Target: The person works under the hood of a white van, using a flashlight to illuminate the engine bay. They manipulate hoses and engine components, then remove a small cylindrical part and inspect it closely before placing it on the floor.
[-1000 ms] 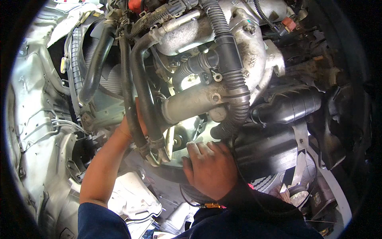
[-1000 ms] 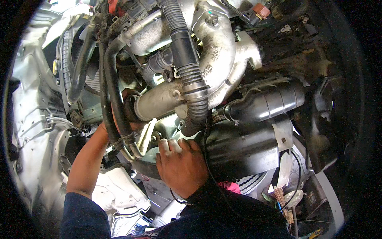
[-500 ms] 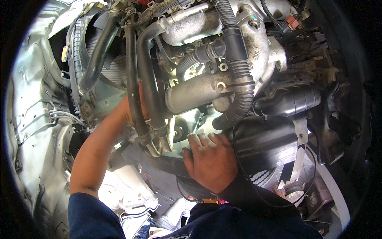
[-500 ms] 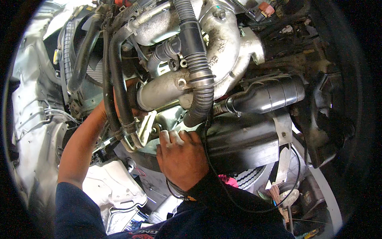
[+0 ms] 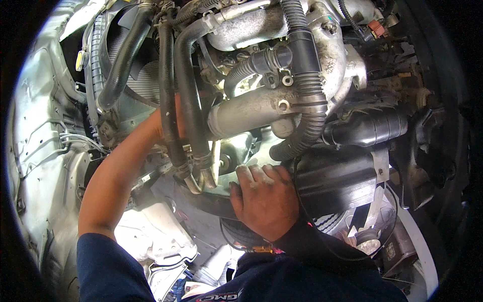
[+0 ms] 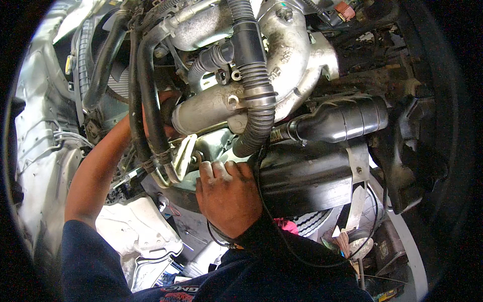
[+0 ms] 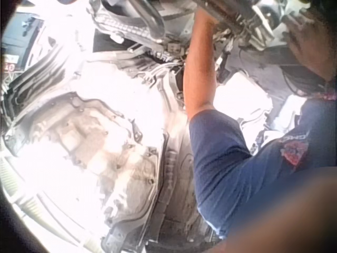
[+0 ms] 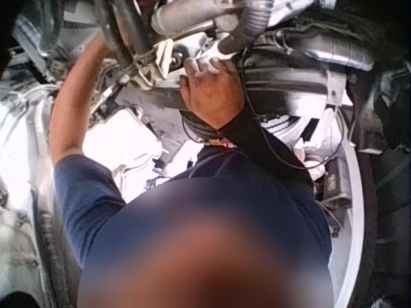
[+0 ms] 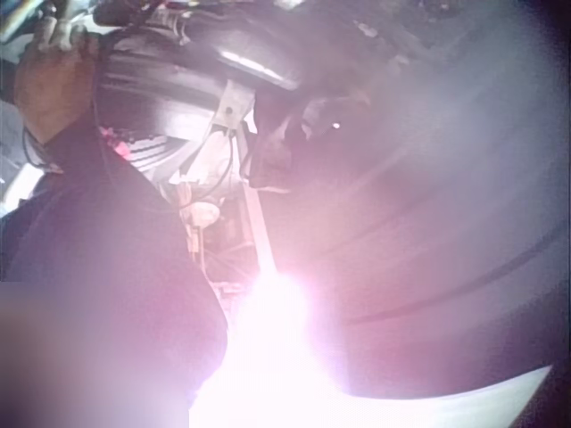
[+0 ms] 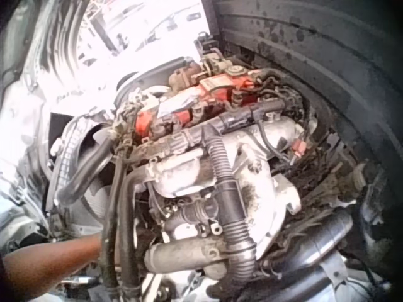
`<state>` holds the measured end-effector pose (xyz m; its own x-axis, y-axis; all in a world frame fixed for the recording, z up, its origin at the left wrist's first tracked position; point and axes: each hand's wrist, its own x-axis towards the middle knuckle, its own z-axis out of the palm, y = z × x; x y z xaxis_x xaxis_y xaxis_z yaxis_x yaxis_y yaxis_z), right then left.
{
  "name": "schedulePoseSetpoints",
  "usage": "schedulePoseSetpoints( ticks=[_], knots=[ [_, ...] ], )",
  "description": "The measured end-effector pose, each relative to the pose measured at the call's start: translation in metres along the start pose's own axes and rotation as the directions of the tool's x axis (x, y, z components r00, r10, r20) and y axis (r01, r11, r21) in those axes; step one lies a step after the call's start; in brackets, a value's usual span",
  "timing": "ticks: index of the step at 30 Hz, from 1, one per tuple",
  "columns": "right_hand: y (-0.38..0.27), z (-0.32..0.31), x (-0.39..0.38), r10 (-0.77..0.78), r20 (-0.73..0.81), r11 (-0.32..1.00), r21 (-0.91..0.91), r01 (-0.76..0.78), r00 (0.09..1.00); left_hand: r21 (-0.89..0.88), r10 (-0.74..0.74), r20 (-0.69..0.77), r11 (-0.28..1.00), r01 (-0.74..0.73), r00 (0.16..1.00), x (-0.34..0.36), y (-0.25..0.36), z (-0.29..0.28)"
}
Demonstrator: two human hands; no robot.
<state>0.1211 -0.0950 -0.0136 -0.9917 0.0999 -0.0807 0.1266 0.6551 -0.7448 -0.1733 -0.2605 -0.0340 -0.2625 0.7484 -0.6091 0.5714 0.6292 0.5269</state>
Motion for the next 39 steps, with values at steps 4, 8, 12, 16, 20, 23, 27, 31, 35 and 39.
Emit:
schedulePoseSetpoints(
  ticks=[4,8,12,16,20,23,27,31,35,39],
  knots=[
    [0.005,-0.001,0.004,-0.012,-0.010,1.000,0.010,0.012,1.000,-0.096,-0.064,-0.131,0.994,0.051,0.989,0.009,-0.014,0.016],
    [0.004,-0.005,0.007,0.025,0.019,0.995,0.096,-0.027,1.000,-0.025,0.011,-0.197,1.000,-0.016,0.980,-0.002,-0.011,0.019],
    [0.006,-0.006,0.005,0.027,0.016,0.991,0.129,-0.029,1.000,-0.108,-0.160,-0.147,0.983,0.145,0.976,-0.011,0.000,0.015],
    [0.009,-0.004,0.001,0.024,-0.004,0.992,0.128,-0.024,1.000,-0.199,-0.194,-0.104,0.965,0.171,0.976,-0.011,0.006,0.012],
    [0.003,0.004,0.004,0.006,-0.050,0.999,0.037,-0.004,0.999,-0.189,-0.166,-0.077,0.971,0.149,0.983,-0.013,0.010,0.003],
    [0.000,0.006,0.005,0.022,-0.004,1.000,-0.019,-0.022,1.000,-0.142,-0.071,-0.072,0.988,0.060,0.995,-0.010,0.010,-0.008],
    [-0.003,0.005,0.005,0.049,0.002,0.998,-0.050,-0.049,0.999,-0.079,-0.094,-0.070,0.993,0.089,0.993,0.011,-0.006,-0.008],
    [0.000,0.004,0.006,0.065,-0.008,0.998,-0.027,-0.065,0.998,-0.042,-0.079,-0.110,0.996,0.074,0.991,0.014,-0.024,0.003],
    [0.006,0.004,0.001,0.038,-0.024,0.999,0.012,-0.038,0.999,-0.093,-0.066,-0.071,0.994,0.059,0.995,-0.006,-0.010,0.008],
    [0.011,0.007,0.002,0.008,-0.070,1.000,0.006,-0.008,0.998,0.128,0.081,-0.195,0.990,-0.057,0.978,-0.049,0.029,0.015]
  ],
)
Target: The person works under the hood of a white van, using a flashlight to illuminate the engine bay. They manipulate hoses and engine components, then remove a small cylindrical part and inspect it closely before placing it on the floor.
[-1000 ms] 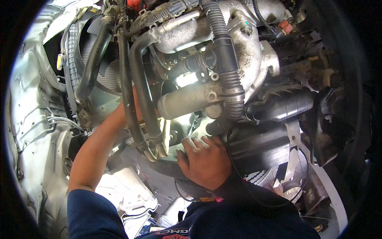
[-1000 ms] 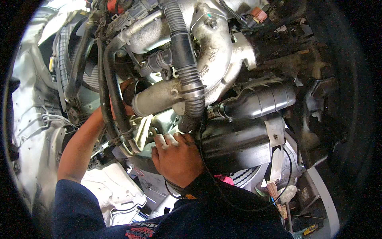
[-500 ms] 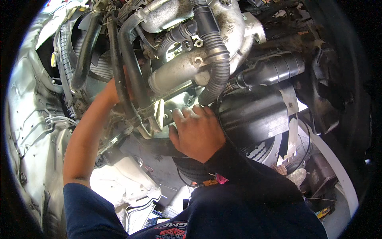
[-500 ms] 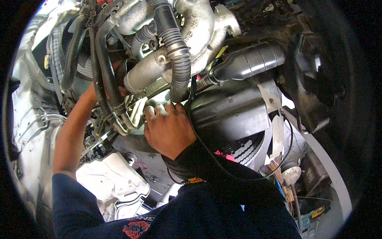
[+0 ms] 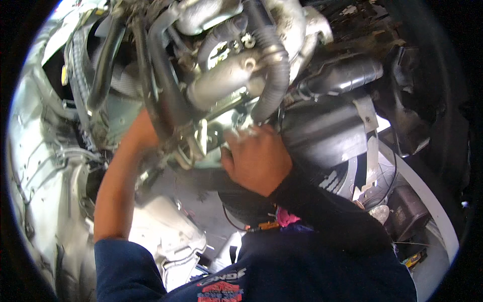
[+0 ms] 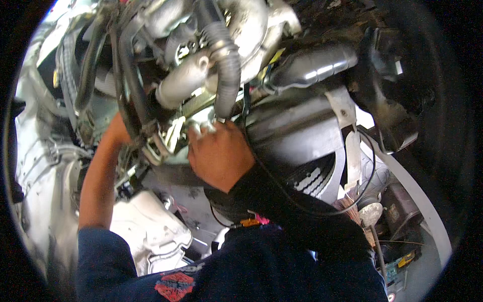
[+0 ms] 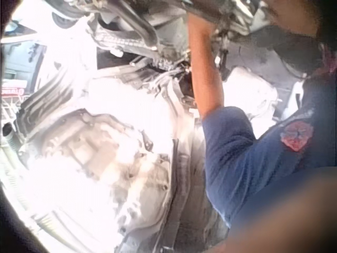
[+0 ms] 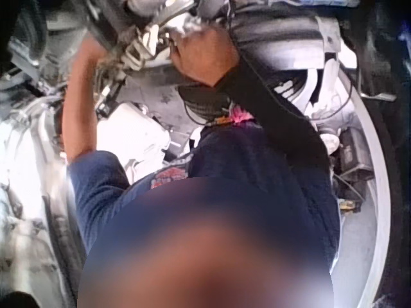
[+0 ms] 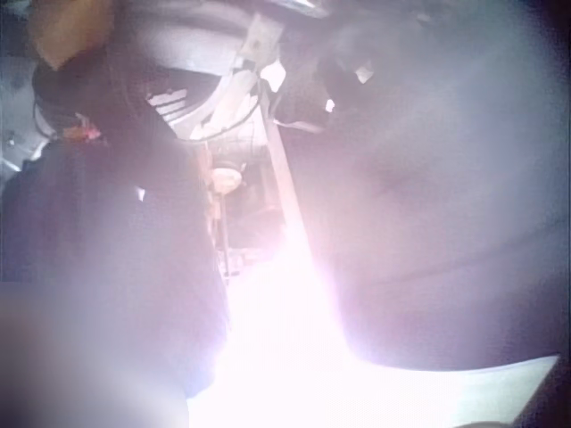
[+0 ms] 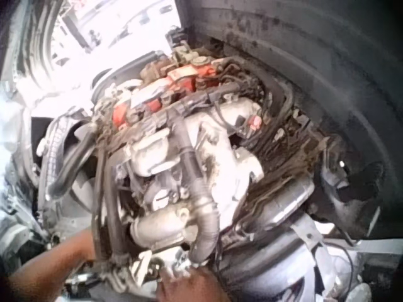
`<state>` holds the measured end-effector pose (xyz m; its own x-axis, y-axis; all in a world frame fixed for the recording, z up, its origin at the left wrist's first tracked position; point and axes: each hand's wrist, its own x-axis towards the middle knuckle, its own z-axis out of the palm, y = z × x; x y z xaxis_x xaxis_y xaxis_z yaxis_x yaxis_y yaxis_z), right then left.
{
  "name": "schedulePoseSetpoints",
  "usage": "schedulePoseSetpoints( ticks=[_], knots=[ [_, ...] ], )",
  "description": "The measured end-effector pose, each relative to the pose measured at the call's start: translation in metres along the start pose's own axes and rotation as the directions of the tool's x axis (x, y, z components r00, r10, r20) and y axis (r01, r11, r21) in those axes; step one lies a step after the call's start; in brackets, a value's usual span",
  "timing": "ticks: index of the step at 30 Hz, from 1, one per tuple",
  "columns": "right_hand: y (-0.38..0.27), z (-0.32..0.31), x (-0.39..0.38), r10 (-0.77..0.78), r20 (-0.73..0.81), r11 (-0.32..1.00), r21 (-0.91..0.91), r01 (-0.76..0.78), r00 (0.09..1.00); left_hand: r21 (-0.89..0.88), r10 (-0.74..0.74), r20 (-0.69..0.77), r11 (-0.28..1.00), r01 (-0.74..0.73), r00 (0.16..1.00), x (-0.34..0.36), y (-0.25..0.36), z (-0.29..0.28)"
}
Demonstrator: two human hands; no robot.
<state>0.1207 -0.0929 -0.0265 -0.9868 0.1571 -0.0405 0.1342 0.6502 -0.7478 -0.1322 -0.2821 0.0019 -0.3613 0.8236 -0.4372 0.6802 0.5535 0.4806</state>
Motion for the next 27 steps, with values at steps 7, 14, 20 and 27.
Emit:
schedulePoseSetpoints(
  ticks=[7,14,20,27],
  knots=[
    [-0.003,0.001,-0.007,-0.030,-0.051,0.999,-0.046,0.028,0.998,-0.138,0.046,-0.061,0.989,-0.054,0.997,0.005,0.014,0.000],
    [0.002,0.006,-0.006,-0.030,-0.038,0.999,-0.033,0.028,0.999,-0.093,0.060,-0.030,0.994,-0.063,0.998,0.003,0.012,0.010],
    [0.002,0.003,-0.002,0.014,0.008,1.000,0.017,-0.014,1.000,-0.113,-0.046,-0.063,0.993,0.039,0.997,-0.005,0.006,0.022],
    [-0.001,-0.009,0.006,0.085,0.096,0.995,0.034,-0.089,0.992,-0.338,-0.025,-0.092,0.941,-0.008,0.995,0.002,0.005,0.041]
  ],
)
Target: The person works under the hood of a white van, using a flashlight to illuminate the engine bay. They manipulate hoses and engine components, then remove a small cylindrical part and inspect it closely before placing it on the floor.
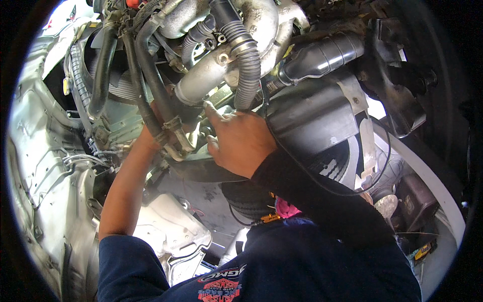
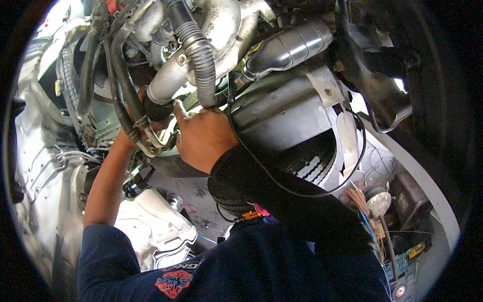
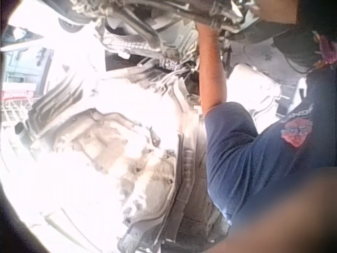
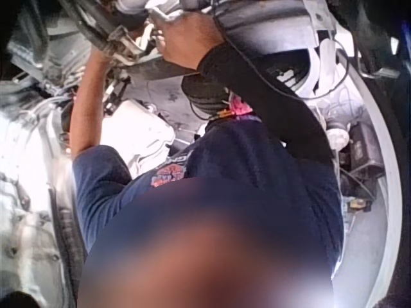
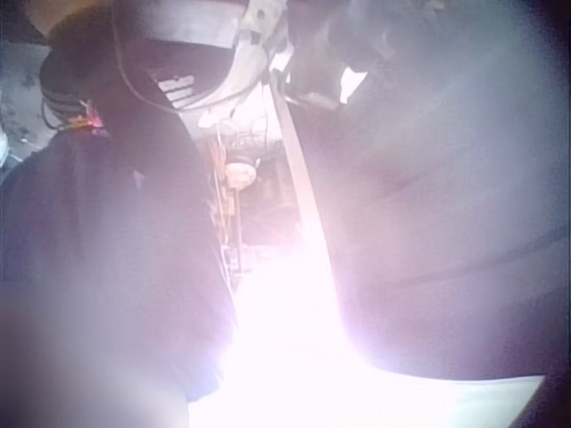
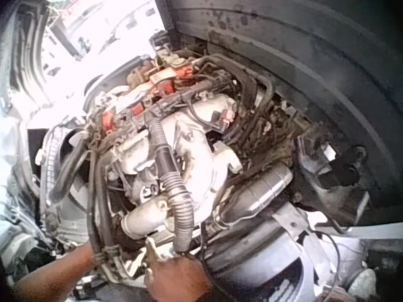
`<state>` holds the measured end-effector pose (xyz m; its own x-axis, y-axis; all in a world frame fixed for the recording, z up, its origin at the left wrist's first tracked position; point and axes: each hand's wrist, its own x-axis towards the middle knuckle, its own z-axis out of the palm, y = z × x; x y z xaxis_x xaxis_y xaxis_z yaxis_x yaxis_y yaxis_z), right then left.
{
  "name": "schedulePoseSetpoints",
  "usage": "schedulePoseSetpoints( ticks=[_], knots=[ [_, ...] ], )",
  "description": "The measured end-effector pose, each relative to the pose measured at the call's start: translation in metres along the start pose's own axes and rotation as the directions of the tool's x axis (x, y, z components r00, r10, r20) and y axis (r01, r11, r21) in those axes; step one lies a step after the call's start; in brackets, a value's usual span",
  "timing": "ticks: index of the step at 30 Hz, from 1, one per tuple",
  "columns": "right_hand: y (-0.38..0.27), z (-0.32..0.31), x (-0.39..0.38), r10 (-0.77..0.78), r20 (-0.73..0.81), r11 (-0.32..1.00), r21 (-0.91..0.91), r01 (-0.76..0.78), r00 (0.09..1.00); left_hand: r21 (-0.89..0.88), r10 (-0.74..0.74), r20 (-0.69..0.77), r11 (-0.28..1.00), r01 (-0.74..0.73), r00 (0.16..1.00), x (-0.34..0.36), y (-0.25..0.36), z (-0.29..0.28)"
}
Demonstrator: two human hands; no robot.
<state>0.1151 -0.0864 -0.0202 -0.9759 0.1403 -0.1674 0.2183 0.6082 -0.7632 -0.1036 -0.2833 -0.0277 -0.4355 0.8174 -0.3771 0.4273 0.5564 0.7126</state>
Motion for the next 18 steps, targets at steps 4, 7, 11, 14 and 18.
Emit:
schedulePoseSetpoints(
  ticks=[4,7,11,14,18],
  knots=[
    [-0.002,0.000,0.001,0.028,0.055,1.000,-0.004,-0.028,0.998,0.057,0.017,-0.024,0.998,-0.016,1.000,0.002,-0.010,0.009],
    [-0.004,0.004,0.003,0.009,0.000,1.000,-0.017,-0.009,1.000,0.003,-0.002,-0.122,1.000,0.002,0.993,-0.011,-0.014,0.016],
    [-0.008,0.004,0.004,0.027,-0.058,0.998,0.054,-0.024,0.998,0.326,0.060,-0.122,0.945,-0.017,0.991,-0.012,-0.010,0.019],
    [-0.008,-0.002,0.005,0.089,0.055,0.994,0.054,-0.092,0.995,0.012,-0.092,-0.117,0.996,0.094,0.989,-0.007,0.003,0.012],
    [-0.007,-0.004,0.011,0.097,0.075,0.994,0.045,-0.101,0.992,0.318,-0.007,-0.060,0.948,0.026,0.998,0.010,0.018,0.000]
  ],
)
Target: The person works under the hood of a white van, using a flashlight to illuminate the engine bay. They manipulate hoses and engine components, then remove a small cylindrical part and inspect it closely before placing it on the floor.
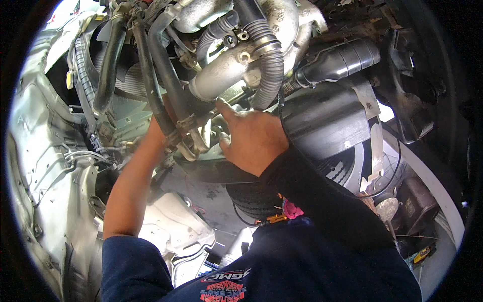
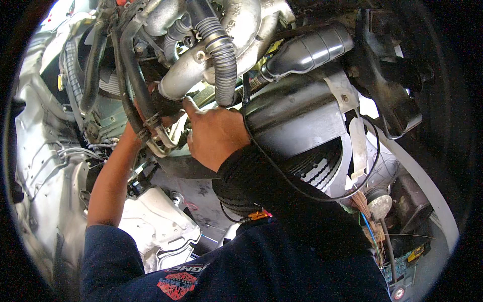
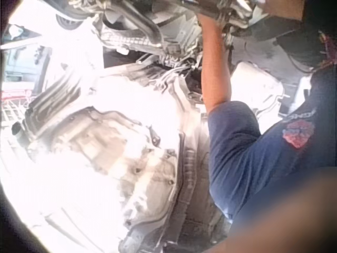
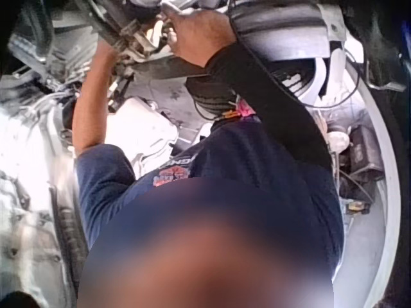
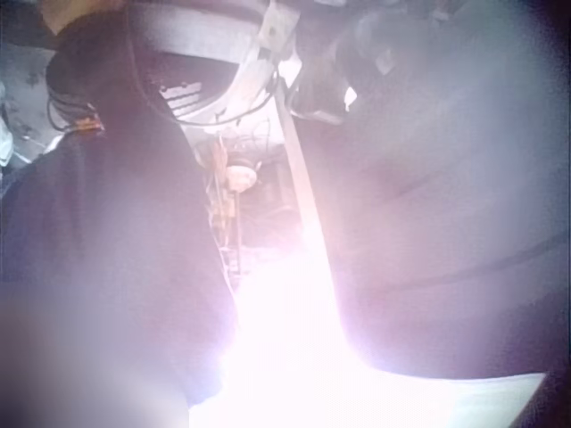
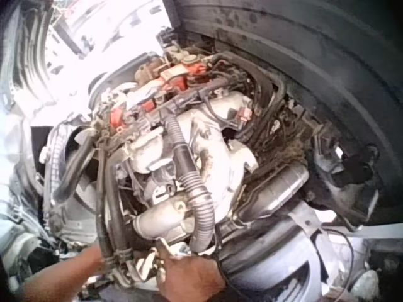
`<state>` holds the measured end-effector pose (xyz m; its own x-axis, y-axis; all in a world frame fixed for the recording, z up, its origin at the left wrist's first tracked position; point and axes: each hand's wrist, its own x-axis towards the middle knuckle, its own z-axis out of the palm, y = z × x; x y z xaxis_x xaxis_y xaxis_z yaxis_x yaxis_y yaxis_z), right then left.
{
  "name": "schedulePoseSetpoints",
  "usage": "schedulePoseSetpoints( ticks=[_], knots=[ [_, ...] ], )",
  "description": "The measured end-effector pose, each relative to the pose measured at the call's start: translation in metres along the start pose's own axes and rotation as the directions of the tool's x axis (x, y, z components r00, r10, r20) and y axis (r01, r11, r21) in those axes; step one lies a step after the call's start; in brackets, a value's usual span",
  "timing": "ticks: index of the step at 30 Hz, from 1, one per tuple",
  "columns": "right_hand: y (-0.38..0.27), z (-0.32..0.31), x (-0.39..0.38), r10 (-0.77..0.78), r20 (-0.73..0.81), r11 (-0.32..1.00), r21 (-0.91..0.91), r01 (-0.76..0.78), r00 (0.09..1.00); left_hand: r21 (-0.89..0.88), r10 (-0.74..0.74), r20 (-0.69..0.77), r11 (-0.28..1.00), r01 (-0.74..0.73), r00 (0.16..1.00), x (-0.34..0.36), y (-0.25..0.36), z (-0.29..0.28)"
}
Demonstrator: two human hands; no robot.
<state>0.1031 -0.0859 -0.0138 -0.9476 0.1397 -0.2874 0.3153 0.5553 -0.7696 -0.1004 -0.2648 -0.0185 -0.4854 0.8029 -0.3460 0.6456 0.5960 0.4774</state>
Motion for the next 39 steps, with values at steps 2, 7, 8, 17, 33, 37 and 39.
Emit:
schedulePoseSetpoints(
  ticks=[2,7,8,17,33,37,39],
  knots=[
    [-0.001,0.003,0.000,-0.025,-0.054,1.000,-0.001,0.025,0.998,-0.205,0.025,0.082,0.979,-0.007,0.996,0.008,-0.001,-0.008],
    [0.000,0.010,0.000,-0.065,-0.124,0.997,-0.046,0.060,0.990,-0.262,-0.051,0.197,0.959,0.103,0.979,0.012,-0.008,-0.024],
    [0.000,0.010,0.000,-0.065,-0.130,0.997,-0.048,0.059,0.989,-0.255,-0.071,0.194,0.960,0.120,0.978,0.011,-0.011,-0.026],
    [0.001,0.010,-0.004,-0.077,-0.098,0.995,-0.073,0.070,0.992,-0.154,0.021,0.313,0.988,0.029,0.949,0.030,-0.042,-0.030],
    [-0.003,0.009,0.010,0.078,0.052,0.996,-0.045,-0.076,0.996,-0.094,-0.080,0.112,0.991,0.091,0.991,0.003,0.004,-0.012],
    [-0.003,0.009,0.011,0.090,0.039,0.996,0.002,-0.090,0.995,-0.221,-0.241,0.086,0.941,0.254,0.967,-0.003,-0.007,0.004],
    [-0.004,0.006,0.012,0.114,0.061,0.993,0.018,-0.115,0.992,-0.387,-0.172,-0.076,0.913,0.130,0.982,-0.008,-0.010,0.017]
  ],
)
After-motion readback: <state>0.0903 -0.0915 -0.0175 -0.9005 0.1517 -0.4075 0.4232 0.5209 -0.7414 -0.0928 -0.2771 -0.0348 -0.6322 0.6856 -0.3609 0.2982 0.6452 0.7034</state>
